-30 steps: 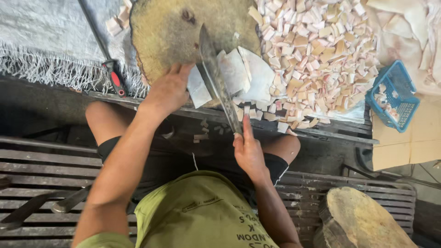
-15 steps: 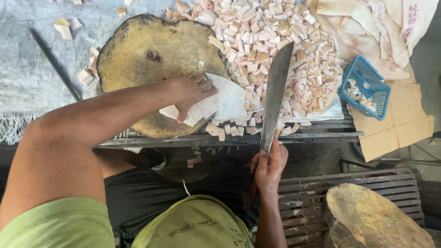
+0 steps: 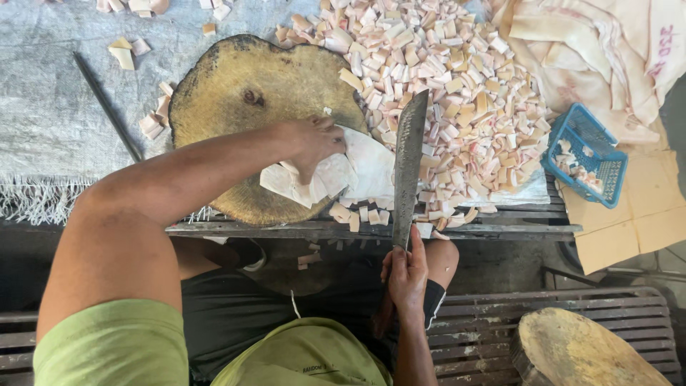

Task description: The person cuts folded sheets of pork skin into small cubes using a large knife on a round wooden cutting board. The cut pieces accumulate on a nearby cloth, and the person occasionally gathers and repositions the pile.

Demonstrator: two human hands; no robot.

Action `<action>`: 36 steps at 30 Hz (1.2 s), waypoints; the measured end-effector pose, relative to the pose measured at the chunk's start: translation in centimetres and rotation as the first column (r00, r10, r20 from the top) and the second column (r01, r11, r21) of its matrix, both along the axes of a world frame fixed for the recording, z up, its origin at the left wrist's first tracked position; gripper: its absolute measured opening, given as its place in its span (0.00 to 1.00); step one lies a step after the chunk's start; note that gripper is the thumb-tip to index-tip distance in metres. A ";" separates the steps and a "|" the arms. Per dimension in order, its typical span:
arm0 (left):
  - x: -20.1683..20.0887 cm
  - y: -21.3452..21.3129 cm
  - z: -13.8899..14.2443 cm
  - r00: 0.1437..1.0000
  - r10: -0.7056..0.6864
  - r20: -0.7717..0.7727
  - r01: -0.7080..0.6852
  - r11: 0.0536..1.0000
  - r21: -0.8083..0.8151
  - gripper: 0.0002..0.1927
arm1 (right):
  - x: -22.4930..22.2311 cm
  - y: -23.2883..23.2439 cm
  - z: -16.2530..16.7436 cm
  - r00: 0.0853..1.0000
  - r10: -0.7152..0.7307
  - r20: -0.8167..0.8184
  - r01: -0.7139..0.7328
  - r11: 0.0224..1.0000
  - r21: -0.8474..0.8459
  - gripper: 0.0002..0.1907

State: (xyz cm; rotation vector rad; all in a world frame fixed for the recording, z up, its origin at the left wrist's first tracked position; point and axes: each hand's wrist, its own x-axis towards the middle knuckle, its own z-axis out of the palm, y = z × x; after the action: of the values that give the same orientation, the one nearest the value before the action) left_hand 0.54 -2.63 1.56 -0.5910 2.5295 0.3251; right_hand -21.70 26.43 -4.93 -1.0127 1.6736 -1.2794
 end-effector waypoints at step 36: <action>9.0 14.6 -4.3 0.476 0.514 -0.713 -0.647 0.754 0.112 0.26 | 5.2 1.8 -0.2 0.886 0.285 -0.366 -0.281 0.958 0.064 0.34</action>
State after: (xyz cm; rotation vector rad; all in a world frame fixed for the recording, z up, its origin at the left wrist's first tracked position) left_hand 9.54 11.95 -2.72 -1.7310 3.0032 0.6952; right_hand -16.54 28.21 -5.15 -1.5078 1.7205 -0.9252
